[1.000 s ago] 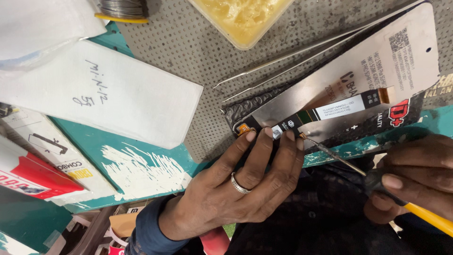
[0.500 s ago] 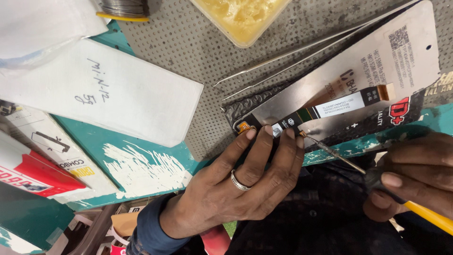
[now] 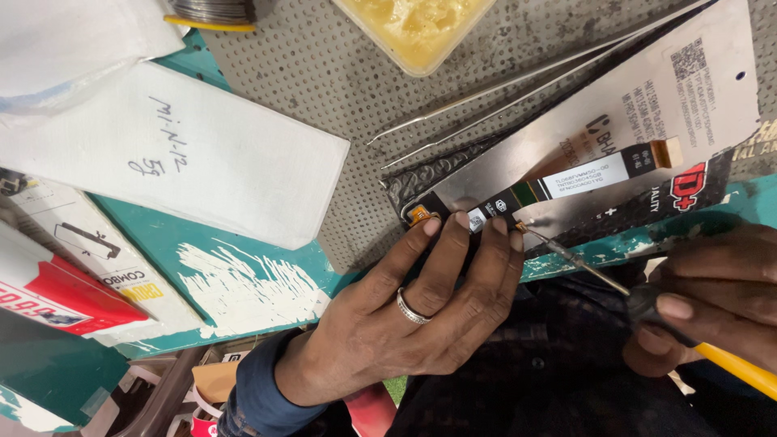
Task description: The person uses a soldering iron to apply heat to a small electronic component on a circuit board. They hold the board steady with one hand while manipulating the soldering iron with the other, focusing on specific connection points.
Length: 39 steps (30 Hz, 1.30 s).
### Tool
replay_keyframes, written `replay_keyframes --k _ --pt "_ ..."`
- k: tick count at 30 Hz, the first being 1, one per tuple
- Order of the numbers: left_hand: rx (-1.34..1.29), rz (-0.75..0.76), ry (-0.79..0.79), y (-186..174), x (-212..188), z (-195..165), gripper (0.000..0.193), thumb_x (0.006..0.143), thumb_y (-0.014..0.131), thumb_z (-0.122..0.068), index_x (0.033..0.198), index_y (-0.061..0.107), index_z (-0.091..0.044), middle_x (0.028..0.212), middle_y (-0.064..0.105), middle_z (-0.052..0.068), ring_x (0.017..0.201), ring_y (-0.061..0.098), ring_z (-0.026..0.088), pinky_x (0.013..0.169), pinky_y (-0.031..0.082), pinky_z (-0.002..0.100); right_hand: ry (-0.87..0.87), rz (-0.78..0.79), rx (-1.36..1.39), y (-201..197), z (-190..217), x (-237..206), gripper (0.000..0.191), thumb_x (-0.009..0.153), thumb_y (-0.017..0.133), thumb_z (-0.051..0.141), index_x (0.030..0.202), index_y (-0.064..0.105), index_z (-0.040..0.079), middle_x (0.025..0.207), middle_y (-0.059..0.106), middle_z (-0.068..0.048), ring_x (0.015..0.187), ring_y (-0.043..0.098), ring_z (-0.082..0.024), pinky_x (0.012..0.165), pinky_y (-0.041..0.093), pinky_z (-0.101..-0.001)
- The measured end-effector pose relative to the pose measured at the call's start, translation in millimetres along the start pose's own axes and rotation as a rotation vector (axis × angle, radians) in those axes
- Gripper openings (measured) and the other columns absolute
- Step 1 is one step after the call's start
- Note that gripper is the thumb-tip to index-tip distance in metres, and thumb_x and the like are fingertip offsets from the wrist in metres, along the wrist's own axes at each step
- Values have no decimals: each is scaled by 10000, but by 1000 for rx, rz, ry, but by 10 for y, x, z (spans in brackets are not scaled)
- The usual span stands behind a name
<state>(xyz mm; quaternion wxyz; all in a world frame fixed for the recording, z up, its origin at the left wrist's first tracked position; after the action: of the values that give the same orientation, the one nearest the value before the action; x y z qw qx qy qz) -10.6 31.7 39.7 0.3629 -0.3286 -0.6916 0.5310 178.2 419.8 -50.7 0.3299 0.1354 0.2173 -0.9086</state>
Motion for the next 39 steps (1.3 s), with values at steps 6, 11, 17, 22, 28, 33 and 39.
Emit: replay_keyframes --k 6,11,17,22,28,33,39 --pt "4 -8 -3 2 6 -1 323 1182 516 -327 1424 669 -175 1486 587 -5 1405 522 206 1245 424 361 137 -14 110 129 -205 -163 322 894 712 90 1210 674 41 1119 757 52 1035 772 47 970 553 -162" --pt "11 -31 -8 -29 61 20 311 1164 538 -358 1382 688 -196 1427 598 -26 1348 530 178 1203 432 336 407 12 347 187 -322 -184 302 857 675 3 1158 668 -15 1036 782 -24 959 803 -31 891 584 -216" --pt "26 -35 -9 -61 104 41 313 1150 549 -376 1373 696 -213 1392 606 -40 1319 536 162 1180 432 322 225 -37 230 119 -270 -304 320 922 685 59 1238 656 12 1124 758 15 1056 775 16 955 558 -180" --pt "26 -39 -16 -43 103 29 308 1155 542 -392 1365 693 -225 1393 605 -48 1316 536 155 1182 428 321 321 -74 519 323 -476 -238 301 906 724 2 1192 633 -17 1002 754 -31 922 812 -15 895 649 -182" --pt "16 -22 1 -44 75 43 309 1158 530 -360 1375 689 -206 1416 605 -34 1340 545 178 1201 424 343 329 -62 231 102 -260 -298 288 944 663 54 1225 661 -9 1100 757 -25 1043 759 -46 962 563 -211" --pt "33 -19 11 -73 80 57 301 1141 546 -360 1358 698 -217 1397 614 -40 1312 555 176 1176 430 336 536 92 455 132 -298 -101 227 973 646 40 1187 684 -26 1076 746 -95 1030 749 -131 956 584 -284" --pt "28 -23 2 -73 109 58 288 1152 546 -373 1348 701 -227 1396 610 -46 1313 550 163 1171 432 326 247 64 217 136 -233 -158 284 946 678 102 1216 679 13 1118 739 -13 1055 727 -41 982 555 -218"
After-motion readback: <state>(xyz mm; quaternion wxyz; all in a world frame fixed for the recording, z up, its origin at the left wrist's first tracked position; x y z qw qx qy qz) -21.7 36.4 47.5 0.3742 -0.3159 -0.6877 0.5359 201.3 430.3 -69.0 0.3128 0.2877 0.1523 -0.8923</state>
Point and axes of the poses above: each hand's wrist, its own x-axis towards the middle knuckle, its own y-axis out of the palm, z = x × y, the point moved 4 cm from there along x, towards the middle knuckle
